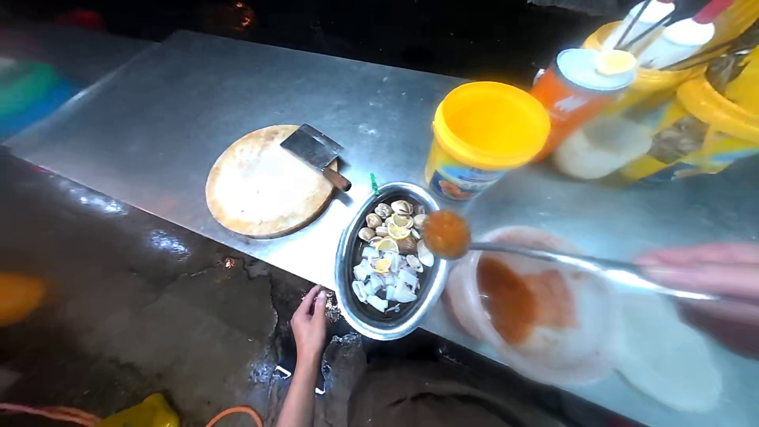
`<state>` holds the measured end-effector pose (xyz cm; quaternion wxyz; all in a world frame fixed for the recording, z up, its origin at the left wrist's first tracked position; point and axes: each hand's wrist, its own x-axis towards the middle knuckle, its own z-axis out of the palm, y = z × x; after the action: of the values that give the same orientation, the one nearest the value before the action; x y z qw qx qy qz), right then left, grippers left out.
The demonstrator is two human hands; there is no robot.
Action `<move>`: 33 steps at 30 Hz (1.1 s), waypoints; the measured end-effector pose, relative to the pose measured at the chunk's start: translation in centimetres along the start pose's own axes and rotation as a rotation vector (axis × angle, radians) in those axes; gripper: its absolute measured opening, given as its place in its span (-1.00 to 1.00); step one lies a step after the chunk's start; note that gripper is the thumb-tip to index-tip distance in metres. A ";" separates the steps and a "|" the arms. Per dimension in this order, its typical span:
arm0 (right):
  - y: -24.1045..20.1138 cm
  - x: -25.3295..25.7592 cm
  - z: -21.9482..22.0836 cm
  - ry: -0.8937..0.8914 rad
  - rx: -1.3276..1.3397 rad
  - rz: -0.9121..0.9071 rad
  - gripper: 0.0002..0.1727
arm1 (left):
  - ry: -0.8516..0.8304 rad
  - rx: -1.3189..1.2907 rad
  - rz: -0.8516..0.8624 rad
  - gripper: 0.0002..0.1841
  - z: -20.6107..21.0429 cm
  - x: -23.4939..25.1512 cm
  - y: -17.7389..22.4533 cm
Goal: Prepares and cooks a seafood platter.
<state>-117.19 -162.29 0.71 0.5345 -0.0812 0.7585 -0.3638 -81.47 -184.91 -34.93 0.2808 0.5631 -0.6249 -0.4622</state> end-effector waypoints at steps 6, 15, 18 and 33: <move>0.9 8.0 5.4 -0.194 -0.131 0.005 -0.72 | 0.014 0.068 -0.125 -0.68 -3.2 -6.6 -6.1; 0.4 10.1 9.2 -0.158 -0.502 -0.060 -0.71 | -0.017 0.068 -0.582 -0.71 -2.5 -13.8 -14.3; 0.9 10.1 9.2 -0.148 -0.546 -0.101 -0.71 | -0.018 0.001 -0.787 -0.68 -2.0 -16.1 -16.9; 2.4 9.9 10.2 -0.007 -0.628 -0.221 -0.75 | 0.044 -0.125 -0.912 -0.64 -2.5 -13.2 -17.6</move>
<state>-111.82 -170.35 -9.98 0.4431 -0.3250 0.8184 -0.1680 -68.69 -171.77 -47.40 0.0952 0.7722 -0.2784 -0.5632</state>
